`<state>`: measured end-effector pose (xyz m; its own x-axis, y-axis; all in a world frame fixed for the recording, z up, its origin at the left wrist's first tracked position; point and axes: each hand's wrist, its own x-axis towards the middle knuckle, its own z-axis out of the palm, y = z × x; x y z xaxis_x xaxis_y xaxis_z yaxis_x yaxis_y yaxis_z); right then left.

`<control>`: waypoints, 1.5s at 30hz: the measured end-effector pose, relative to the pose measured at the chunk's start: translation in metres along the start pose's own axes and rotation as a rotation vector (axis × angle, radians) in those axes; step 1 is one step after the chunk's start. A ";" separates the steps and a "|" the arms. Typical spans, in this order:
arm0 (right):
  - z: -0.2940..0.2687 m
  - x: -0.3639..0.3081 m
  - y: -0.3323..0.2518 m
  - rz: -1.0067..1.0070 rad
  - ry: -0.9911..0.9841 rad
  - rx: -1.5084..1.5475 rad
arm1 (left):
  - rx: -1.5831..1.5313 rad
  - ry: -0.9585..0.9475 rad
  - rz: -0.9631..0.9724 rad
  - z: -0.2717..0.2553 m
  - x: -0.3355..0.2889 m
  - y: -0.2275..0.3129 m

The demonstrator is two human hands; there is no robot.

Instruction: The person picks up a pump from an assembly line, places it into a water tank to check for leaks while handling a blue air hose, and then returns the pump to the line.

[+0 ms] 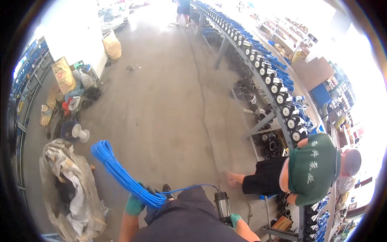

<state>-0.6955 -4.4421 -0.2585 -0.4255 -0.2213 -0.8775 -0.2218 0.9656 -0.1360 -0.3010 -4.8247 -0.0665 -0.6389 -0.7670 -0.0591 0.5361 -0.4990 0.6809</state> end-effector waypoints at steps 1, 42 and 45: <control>-0.001 0.005 -0.029 -0.045 0.008 -0.073 | -0.006 -0.073 0.003 -0.011 0.042 0.015; -0.669 0.521 -1.169 0.156 0.182 0.709 | 0.055 -0.274 0.010 -0.182 1.521 0.381; -0.743 0.572 -1.261 0.178 0.169 0.838 | 0.075 -0.248 0.037 -0.174 1.618 0.400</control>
<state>-1.3106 -5.8878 -0.2471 -0.5319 -0.0108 -0.8467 0.5503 0.7555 -0.3554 -1.0245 -6.3352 -0.0164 -0.7403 -0.6572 0.1417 0.5252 -0.4337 0.7322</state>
